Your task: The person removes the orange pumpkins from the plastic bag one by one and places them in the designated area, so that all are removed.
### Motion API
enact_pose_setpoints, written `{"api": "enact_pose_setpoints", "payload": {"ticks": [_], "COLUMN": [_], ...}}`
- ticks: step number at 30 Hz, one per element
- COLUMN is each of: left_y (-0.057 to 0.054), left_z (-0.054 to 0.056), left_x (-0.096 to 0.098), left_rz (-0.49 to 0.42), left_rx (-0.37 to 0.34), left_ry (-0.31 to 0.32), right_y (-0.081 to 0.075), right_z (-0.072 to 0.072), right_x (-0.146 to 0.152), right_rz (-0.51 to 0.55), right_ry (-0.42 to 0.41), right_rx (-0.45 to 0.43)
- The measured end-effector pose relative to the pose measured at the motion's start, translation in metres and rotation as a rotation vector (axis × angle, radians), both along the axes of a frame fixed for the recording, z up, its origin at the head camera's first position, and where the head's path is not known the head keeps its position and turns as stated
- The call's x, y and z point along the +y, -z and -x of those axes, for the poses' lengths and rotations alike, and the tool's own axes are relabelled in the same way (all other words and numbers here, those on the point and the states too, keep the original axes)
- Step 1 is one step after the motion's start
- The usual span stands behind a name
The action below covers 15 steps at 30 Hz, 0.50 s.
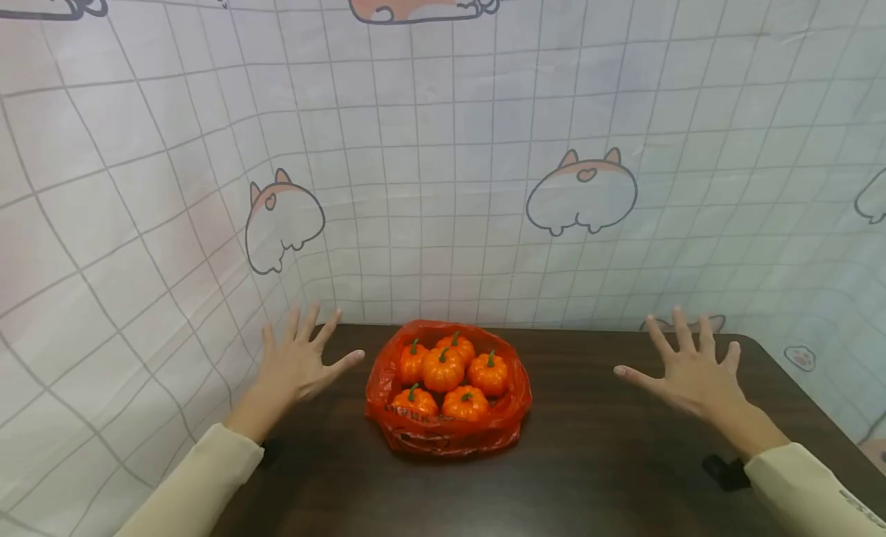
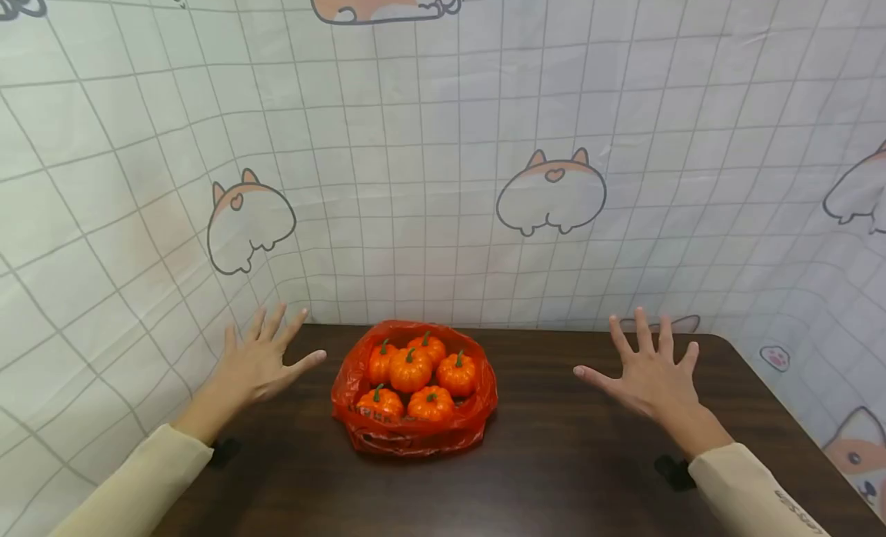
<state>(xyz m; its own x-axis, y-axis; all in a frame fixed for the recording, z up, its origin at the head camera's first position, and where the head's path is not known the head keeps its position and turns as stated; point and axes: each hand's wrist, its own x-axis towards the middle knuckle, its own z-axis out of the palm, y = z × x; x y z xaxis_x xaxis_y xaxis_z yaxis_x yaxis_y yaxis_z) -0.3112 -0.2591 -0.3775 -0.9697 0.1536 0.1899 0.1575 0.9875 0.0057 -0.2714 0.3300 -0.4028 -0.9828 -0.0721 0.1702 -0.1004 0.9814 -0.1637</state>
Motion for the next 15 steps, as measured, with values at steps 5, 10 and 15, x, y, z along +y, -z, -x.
{"api": "enact_pose_setpoints", "payload": {"ticks": [5, 10, 15], "left_y": [0.005, 0.01, 0.016], "left_z": [-0.009, -0.018, -0.026], "left_x": [0.001, 0.002, 0.003], "left_rz": [0.003, 0.011, 0.016], "left_rx": [0.016, 0.031, 0.049], "left_ry": [0.008, 0.013, 0.013], "right_y": [0.002, 0.005, 0.01], "right_z": [-0.006, -0.013, -0.021], "right_x": [-0.005, -0.01, -0.017], "right_rz": [0.004, 0.009, 0.01], "right_ry": [-0.003, -0.009, -0.01], "right_rx": [0.029, 0.039, 0.034]}}
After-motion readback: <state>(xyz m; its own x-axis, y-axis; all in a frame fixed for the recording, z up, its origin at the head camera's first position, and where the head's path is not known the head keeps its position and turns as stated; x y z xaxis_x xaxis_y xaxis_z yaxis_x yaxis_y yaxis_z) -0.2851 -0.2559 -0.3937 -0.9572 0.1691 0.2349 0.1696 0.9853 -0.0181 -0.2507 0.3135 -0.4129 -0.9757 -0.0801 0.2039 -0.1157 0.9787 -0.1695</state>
